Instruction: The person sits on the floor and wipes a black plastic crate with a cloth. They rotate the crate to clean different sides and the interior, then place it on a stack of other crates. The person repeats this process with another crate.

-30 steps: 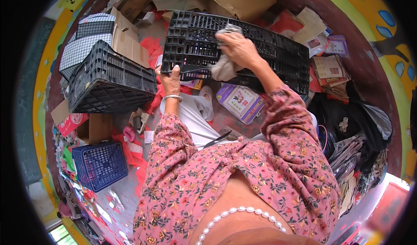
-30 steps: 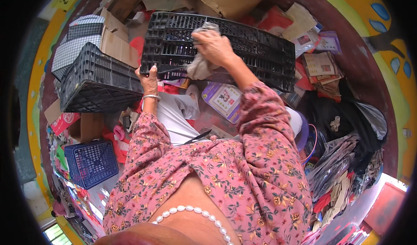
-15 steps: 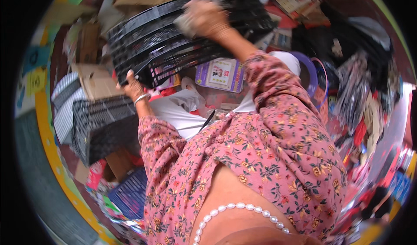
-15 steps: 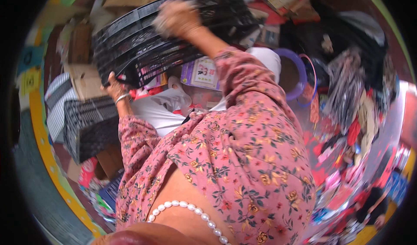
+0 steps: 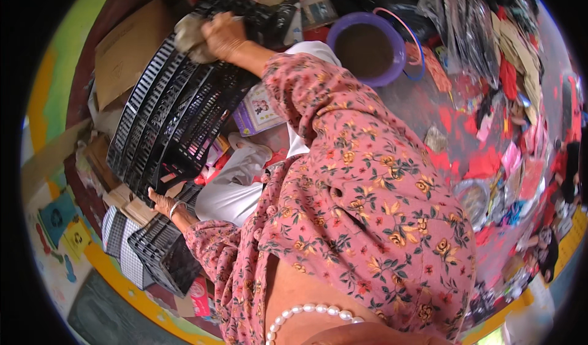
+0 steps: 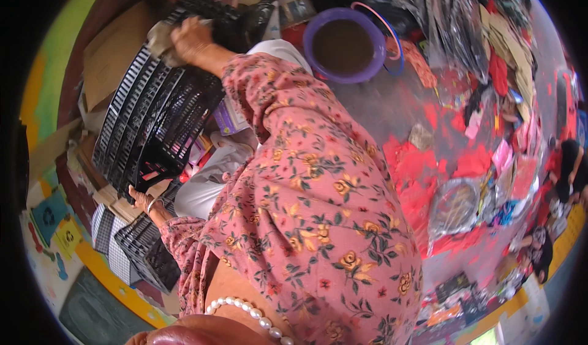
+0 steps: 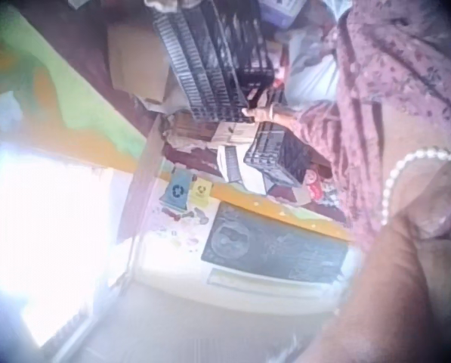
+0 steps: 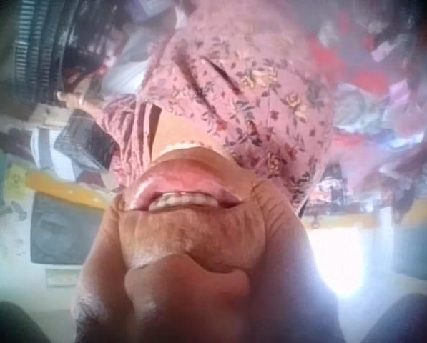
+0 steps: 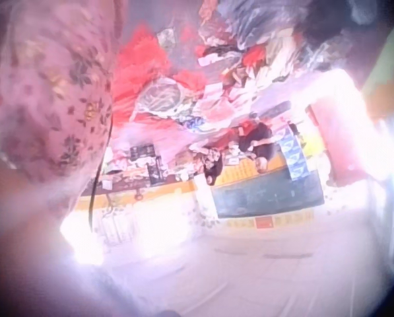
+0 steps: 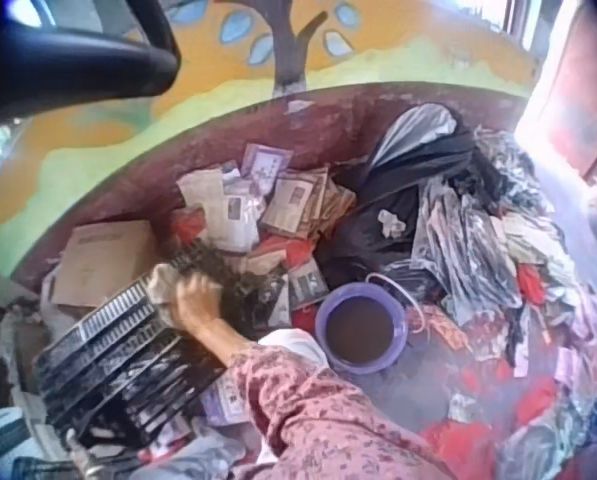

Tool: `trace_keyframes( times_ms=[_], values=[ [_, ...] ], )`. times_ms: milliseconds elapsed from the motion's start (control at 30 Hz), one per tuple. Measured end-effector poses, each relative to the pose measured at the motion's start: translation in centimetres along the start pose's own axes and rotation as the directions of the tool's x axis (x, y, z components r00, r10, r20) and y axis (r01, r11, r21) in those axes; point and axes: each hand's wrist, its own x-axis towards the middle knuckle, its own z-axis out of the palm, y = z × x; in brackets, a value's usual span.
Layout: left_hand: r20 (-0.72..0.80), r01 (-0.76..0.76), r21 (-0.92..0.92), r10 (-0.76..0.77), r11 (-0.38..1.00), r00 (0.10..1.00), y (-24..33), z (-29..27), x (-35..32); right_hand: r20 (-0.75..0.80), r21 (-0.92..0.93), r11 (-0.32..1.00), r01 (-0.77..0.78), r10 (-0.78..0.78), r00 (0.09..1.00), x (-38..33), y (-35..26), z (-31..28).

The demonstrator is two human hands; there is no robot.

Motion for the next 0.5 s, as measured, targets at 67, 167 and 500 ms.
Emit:
trace_keyframes(
  times_ms=[67,167,500],
  values=[
    [0.178,0.076,-0.013,-0.073,0.997,0.981,1.1,1.1,-1.1,-0.022,0.191,0.925,-0.33,0.34,0.94,0.8,3.2,0.3],
    [0.171,-0.004,-0.05,0.012,0.999,0.985,0.9,-0.3,-0.3,0.094,0.089,0.821,-0.563,0.556,0.826,3.3,4.6,-2.9],
    [-0.12,-0.093,0.064,0.101,0.994,0.988,-3.2,-0.3,2.0,0.01,0.268,0.963,-0.013,0.01,1.0,-0.8,-6.2,-4.1]
  ],
)
